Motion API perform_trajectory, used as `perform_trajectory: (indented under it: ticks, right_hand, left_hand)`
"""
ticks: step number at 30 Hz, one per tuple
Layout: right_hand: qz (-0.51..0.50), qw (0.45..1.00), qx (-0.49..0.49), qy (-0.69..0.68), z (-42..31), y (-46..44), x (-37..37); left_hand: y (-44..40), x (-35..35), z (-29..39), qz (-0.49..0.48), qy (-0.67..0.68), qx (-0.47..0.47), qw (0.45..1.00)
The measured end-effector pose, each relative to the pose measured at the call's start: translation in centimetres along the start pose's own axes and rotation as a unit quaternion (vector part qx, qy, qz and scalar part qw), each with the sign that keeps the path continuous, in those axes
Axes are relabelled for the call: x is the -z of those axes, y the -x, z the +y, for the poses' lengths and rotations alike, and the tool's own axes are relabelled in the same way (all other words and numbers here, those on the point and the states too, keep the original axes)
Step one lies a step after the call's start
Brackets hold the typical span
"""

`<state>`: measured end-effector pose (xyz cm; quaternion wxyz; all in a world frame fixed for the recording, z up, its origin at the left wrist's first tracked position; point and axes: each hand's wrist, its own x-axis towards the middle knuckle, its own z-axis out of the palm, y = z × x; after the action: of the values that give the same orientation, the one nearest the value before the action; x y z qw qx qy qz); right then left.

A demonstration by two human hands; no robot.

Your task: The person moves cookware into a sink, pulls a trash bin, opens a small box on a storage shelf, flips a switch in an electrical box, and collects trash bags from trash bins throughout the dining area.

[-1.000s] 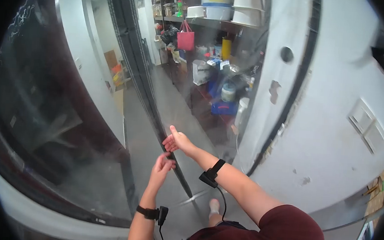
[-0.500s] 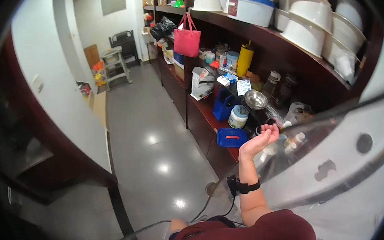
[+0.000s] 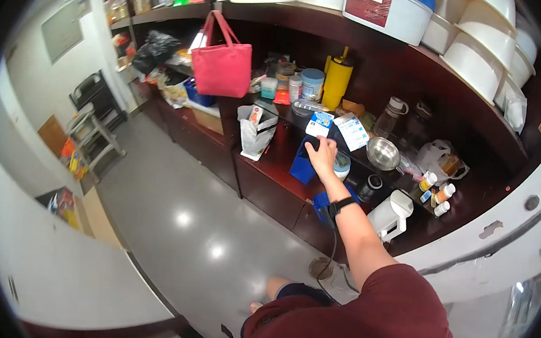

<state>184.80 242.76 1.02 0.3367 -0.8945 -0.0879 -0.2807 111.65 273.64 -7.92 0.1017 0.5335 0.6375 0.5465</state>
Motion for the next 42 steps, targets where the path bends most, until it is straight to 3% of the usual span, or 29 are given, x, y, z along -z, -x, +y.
perform_trajectory:
  ticks: [4, 5, 8, 10, 11, 13, 14, 15, 16, 18, 22, 24, 26, 28, 29, 30, 31, 34, 36, 39, 40, 41, 42]
  right_hand:
    - [0.041, 0.990, -0.016, 0.137, -1.5, -4.4, -2.4]
    - [0.039, 0.986, -0.012, 0.162, -1.2, -5.3, -3.1]
    - [0.009, 0.982, -0.017, 0.188, 0.6, -7.3, -5.5]
    - [-0.017, 0.983, -0.024, 0.183, 1.7, -8.4, -5.2]
    - [0.016, 0.984, -0.026, 0.177, 1.8, -8.6, -4.5]
    - [-0.039, 0.993, -0.109, -0.017, 2.5, -9.9, -1.2]
    - [-0.067, 0.982, -0.146, -0.097, 3.2, -10.5, 0.1]
    - [-0.070, 0.944, -0.247, -0.207, 2.8, -11.0, 1.5]
    - [-0.067, 0.885, -0.337, -0.313, 2.1, -11.5, 2.9]
    - [-0.079, 0.861, -0.343, -0.366, 0.9, -12.4, 3.8]
    - [-0.074, 0.877, -0.270, -0.390, -3.5, -14.3, 1.9]
    - [-0.061, 0.844, -0.290, -0.447, -5.3, -14.8, -0.2]
    - [-0.088, 0.807, -0.295, -0.503, -8.5, -14.5, -2.6]
    - [-0.133, 0.792, -0.324, -0.500, -11.7, -13.1, -5.9]
    - [-0.186, 0.798, -0.310, -0.482, -14.0, -12.0, -6.8]
    - [-0.261, 0.762, -0.303, -0.509, -14.3, -10.8, -9.5]
    - [-0.298, 0.766, -0.268, -0.502, -15.7, -9.2, -11.2]
    - [-0.449, 0.736, -0.250, -0.440, -20.0, -6.5, -13.5]
    - [-0.389, 0.746, -0.250, -0.479, -22.5, -4.7, -14.0]
    - [-0.395, 0.765, -0.203, -0.467, -21.6, -5.2, -13.1]
    - [-0.386, 0.787, -0.232, -0.421, -19.6, -5.9, -12.9]
    - [-0.306, 0.906, -0.126, -0.263, -17.6, -7.6, -11.3]
    - [-0.112, 0.991, 0.073, -0.021, -15.5, -9.3, -9.9]
  left_hand:
    - [-5.0, -16.9, 7.3, -0.109, 0.020, -0.079, 0.991]
    - [-6.1, -21.5, 8.2, -0.163, 0.107, 0.058, 0.979]
    - [-4.9, -29.5, 13.5, -0.224, 0.136, 0.041, 0.964]
    - [-4.0, -35.0, 13.3, -0.227, 0.150, 0.091, 0.958]
    - [-4.0, -36.9, 12.8, -0.234, 0.151, 0.113, 0.954]
    - [-3.8, -38.3, 13.8, -0.306, 0.165, 0.046, 0.937]
    - [-3.2, -38.8, 16.5, -0.307, 0.171, 0.139, 0.926]
    - [-3.2, -39.6, 19.0, -0.306, 0.173, 0.234, 0.907]
    - [-4.0, -41.1, 19.5, -0.312, 0.168, 0.234, 0.905]
    - [-5.4, -43.4, 17.9, -0.317, 0.156, 0.244, 0.903]
    - [-7.5, -53.6, 14.8, -0.419, 0.156, 0.240, 0.862]
    - [-9.3, -57.5, 14.3, -0.462, 0.158, 0.232, 0.841]
    - [-5.3, -57.1, 25.2, -0.500, 0.160, 0.221, 0.822]
    - [-2.7, -62.1, 27.6, -0.569, 0.208, -0.024, 0.795]
    - [-0.5, -61.6, 32.5, -0.618, 0.235, -0.074, 0.747]
    - [2.4, -59.3, 38.1, -0.662, 0.257, -0.122, 0.693]
    - [4.5, -57.5, 42.4, -0.686, 0.283, -0.252, 0.621]
    - [9.5, -52.5, 52.6, -0.641, 0.324, -0.537, 0.442]
    - [12.3, -52.2, 54.4, -0.569, 0.299, -0.646, 0.411]
    - [15.0, -54.3, 54.1, -0.596, 0.346, -0.611, 0.390]
    - [15.3, -54.8, 54.1, -0.620, 0.353, -0.584, 0.387]
    - [15.4, -55.2, 54.1, -0.643, 0.357, -0.557, 0.386]
    - [15.3, -55.4, 54.0, -0.666, 0.358, -0.526, 0.390]
